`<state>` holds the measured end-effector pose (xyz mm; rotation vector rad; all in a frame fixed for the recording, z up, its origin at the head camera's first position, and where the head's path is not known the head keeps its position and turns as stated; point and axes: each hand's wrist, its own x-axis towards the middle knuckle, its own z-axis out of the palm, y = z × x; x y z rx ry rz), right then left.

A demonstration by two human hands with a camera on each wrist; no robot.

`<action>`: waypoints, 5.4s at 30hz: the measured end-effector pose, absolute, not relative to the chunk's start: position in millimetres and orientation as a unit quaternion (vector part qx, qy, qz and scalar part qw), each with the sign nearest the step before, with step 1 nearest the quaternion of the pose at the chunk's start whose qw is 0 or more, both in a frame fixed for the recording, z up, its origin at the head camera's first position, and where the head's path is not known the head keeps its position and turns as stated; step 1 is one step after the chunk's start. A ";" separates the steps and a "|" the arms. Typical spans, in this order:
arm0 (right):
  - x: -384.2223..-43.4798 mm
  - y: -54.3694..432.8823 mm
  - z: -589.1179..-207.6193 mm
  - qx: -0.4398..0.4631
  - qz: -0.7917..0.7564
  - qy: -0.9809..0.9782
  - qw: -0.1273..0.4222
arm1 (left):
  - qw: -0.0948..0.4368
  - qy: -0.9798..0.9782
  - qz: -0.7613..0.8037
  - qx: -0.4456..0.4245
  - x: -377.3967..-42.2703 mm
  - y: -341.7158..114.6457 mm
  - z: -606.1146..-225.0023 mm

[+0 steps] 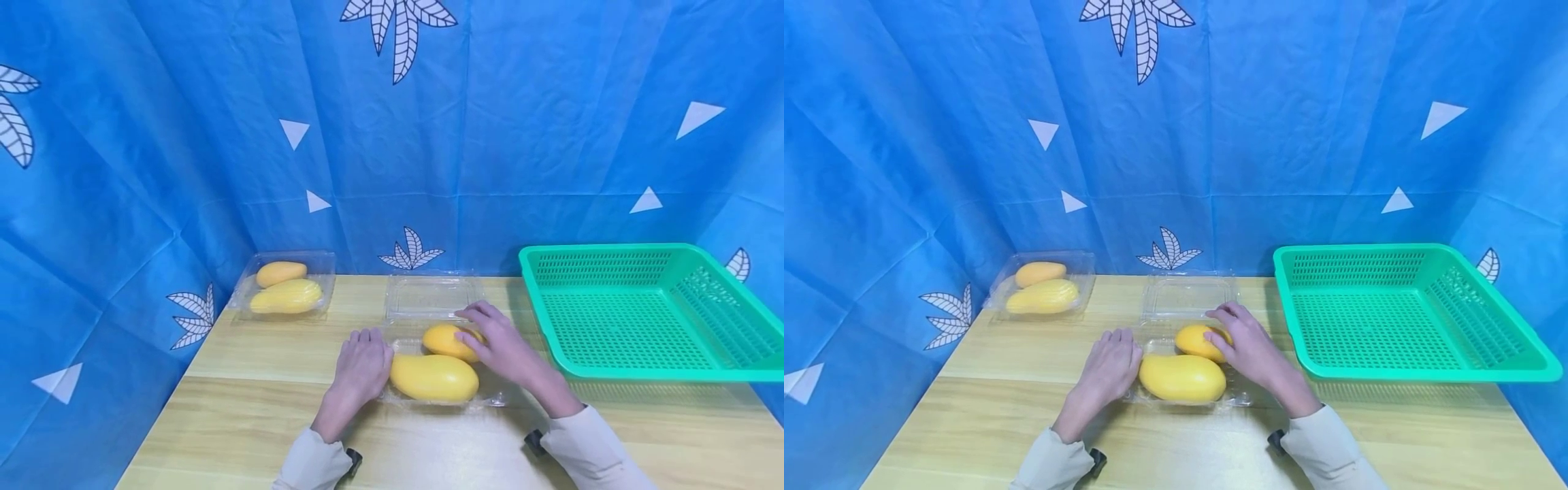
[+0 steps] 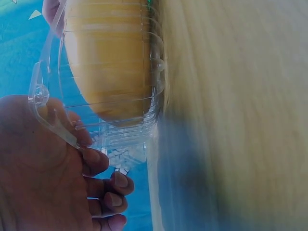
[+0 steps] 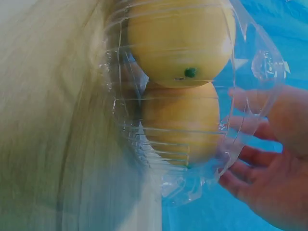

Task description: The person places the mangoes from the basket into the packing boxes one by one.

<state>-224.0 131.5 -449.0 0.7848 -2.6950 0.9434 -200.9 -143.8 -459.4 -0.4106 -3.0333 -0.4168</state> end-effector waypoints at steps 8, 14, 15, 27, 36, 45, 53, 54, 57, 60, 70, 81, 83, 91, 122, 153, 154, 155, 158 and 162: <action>-230.5 136.1 -452.7 0.163 0.432 -0.877 0.132 | 0.010 -0.982 -0.133 -0.131 -201.2 -144.0 -460.7; -234.3 141.8 -456.6 0.087 0.490 -0.859 0.123 | 0.001 -0.981 -0.141 -0.131 -202.0 -144.3 -461.3; -234.8 142.7 -457.3 0.077 0.494 -0.858 0.119 | 0.001 -0.981 -0.140 -0.132 -202.1 -144.6 -461.5; -242.8 150.3 -464.9 -0.003 0.576 -0.817 0.032 | 0.007 -0.980 -0.146 -0.135 -203.1 -147.3 -461.3; -242.5 152.3 -471.3 -0.071 0.665 -0.739 -0.081 | 0.014 -0.980 -0.141 -0.138 -202.8 -146.7 -460.1; -246.8 154.1 -475.2 -0.084 0.737 -0.658 -0.132 | 0.015 -0.980 -0.145 -0.135 -202.3 -147.4 -459.8; -248.9 154.3 -483.0 -0.076 0.784 -0.594 -0.163 | 0.004 -0.980 -0.150 -0.131 -202.2 -146.8 -460.6; -249.6 154.4 -484.0 -0.076 0.784 -0.594 -0.163 | 0.004 -0.980 -0.151 -0.131 -202.3 -146.5 -460.5; -251.3 155.0 -487.4 -0.078 0.784 -0.595 -0.161 | 0.002 -0.979 -0.152 -0.132 -201.9 -145.1 -460.8; -252.7 154.2 -489.0 -0.075 0.792 -0.585 -0.158 | 0.004 -0.979 -0.151 -0.134 -201.2 -144.3 -461.0; -253.4 151.7 -484.9 -0.074 0.810 -0.565 -0.136 | 0.007 -0.979 -0.156 -0.131 -198.9 -142.8 -459.9; -253.3 150.1 -477.4 -0.040 0.774 -0.627 -0.084 | 0.018 -0.980 -0.148 -0.133 -203.7 -140.3 -457.3; -253.8 148.6 -476.1 -0.037 0.774 -0.628 -0.076 | 0.020 -0.980 -0.150 -0.132 -204.3 -140.2 -457.0; -254.5 140.9 -476.1 -0.030 0.806 -0.589 -0.055 | 0.017 -0.976 -0.173 -0.133 -208.0 -144.0 -461.9; -258.0 133.8 -462.9 -0.009 0.730 -0.683 0.039 | 0.024 -0.975 -0.194 -0.104 -242.8 -139.7 -468.4; -233.4 138.5 -470.3 0.047 0.692 -0.719 0.052 | -0.018 -0.966 -0.239 -0.101 -289.9 -142.5 -464.5; -232.0 139.0 -470.3 0.045 0.691 -0.719 0.052 | -0.020 -0.965 -0.242 -0.103 -291.4 -141.9 -464.1; -230.3 139.1 -470.1 0.042 0.689 -0.722 0.052 | -0.023 -0.965 -0.241 -0.105 -293.3 -141.5 -464.1; -225.4 138.7 -470.6 0.034 0.681 -0.730 0.046 | -0.033 -0.964 -0.243 -0.103 -298.1 -141.2 -465.8; -221.3 135.4 -472.6 0.034 0.680 -0.731 0.039 | -0.041 -0.958 -0.267 -0.097 -302.7 -144.8 -471.4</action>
